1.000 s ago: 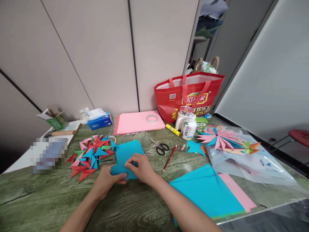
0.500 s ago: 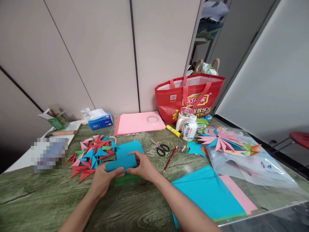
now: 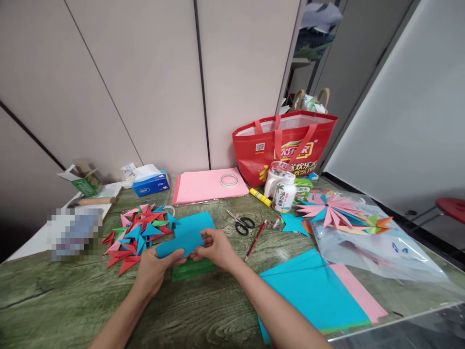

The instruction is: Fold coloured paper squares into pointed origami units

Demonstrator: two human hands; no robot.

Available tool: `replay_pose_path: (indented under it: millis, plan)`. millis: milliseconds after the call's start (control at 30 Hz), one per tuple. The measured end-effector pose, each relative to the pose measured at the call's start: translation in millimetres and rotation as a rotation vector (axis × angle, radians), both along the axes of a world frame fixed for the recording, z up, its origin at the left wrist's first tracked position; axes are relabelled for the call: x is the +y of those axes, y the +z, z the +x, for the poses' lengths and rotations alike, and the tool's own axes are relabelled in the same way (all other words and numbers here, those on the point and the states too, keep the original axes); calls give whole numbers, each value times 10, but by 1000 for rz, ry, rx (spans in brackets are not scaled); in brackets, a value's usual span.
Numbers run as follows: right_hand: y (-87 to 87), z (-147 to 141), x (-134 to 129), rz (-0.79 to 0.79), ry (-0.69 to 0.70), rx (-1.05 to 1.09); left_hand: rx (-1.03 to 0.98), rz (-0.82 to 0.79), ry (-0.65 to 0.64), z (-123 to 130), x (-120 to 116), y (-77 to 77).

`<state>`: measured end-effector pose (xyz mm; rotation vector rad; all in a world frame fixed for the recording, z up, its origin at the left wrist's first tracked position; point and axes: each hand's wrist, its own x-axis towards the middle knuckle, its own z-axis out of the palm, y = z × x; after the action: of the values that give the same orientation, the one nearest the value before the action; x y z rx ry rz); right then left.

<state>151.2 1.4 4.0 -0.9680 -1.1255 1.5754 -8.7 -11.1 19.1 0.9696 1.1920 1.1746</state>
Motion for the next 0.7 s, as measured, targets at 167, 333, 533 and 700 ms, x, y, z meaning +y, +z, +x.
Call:
replay_pose_path:
  millis: [167,333,533,700]
  plan:
    - [4,22,16,-54,9,103,-15,1,50,-15,17,13]
    - [21,93,42,-18,36,181,-14,0,121,-44,48,6]
    - [31,66,10,-43,28,122,7,23,66,-39,40,-5]
    - [-23,42,-1,-76,27,127,26,7,60,-51,42,-32]
